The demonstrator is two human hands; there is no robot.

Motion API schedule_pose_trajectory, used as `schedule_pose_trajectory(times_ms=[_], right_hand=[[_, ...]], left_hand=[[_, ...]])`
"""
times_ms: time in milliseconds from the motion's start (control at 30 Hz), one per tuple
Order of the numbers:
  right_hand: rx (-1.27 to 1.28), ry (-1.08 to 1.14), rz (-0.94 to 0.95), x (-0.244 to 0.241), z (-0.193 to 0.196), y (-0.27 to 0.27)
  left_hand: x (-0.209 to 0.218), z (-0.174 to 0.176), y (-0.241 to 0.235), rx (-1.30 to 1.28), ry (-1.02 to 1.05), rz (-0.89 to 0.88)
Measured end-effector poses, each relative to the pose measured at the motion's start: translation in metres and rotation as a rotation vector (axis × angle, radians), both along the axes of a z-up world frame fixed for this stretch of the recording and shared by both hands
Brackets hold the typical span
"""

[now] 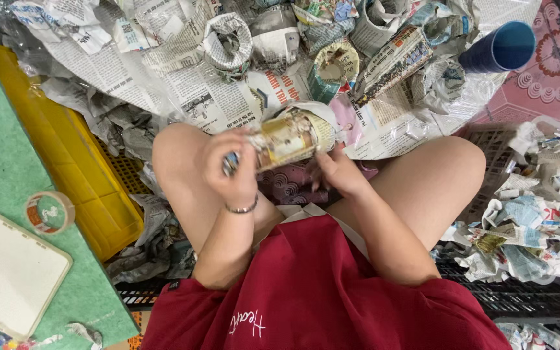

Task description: The person sits on the floor and wraps a clear glass tumbler with newspaper. They fold the paper around the glass, tuck the ends, and secure the bundle with tape. The wrapped glass is placed on a pile of other wrapped items.

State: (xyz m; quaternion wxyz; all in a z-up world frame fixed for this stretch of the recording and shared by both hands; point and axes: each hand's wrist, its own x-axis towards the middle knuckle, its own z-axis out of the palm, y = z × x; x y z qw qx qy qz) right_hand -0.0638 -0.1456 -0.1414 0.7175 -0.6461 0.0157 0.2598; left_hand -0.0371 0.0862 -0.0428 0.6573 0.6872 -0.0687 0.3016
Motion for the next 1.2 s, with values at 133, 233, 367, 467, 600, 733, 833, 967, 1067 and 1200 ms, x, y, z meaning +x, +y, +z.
schedule_pose_trajectory(times_ms=[133, 233, 367, 467, 600, 733, 833, 967, 1067, 1200], right_hand=[[0.648, 0.337, 0.270, -0.008, 0.001, 0.007], [0.721, 0.316, 0.101, -0.008, 0.004, 0.014], [0.718, 0.312, -0.027, -0.007, 0.014, 0.030], [0.743, 0.089, -0.102, -0.009, 0.026, 0.039], [0.646, -0.276, -0.163, -0.002, 0.040, 0.037], [0.485, -0.566, -0.152, 0.010, 0.047, 0.023], [0.457, -0.547, -0.150, 0.008, 0.051, 0.015], [0.502, -0.421, -0.107, 0.006, 0.052, 0.003], [0.552, -0.333, -0.052, 0.007, 0.048, 0.004], [0.587, -0.311, -0.171, 0.004, 0.044, 0.010]], left_hand=[[-0.018, 0.027, -0.010, 0.181, -0.145, -0.059], [-0.018, 0.019, -0.021, -0.080, 0.021, 0.017], [-0.005, -0.015, -0.020, -0.651, 0.249, 0.020], [0.002, -0.040, -0.019, -0.945, 0.422, 0.029], [0.008, -0.063, -0.022, -1.100, 0.588, -0.101], [0.011, -0.079, -0.027, -1.266, 0.798, -0.270], [0.015, -0.089, -0.028, -1.369, 1.023, -0.397], [0.017, -0.098, -0.030, -1.360, 1.128, -0.533], [0.010, -0.101, -0.034, -1.377, 1.131, -0.641], [-0.006, -0.104, -0.052, -1.502, 0.984, -0.816]])
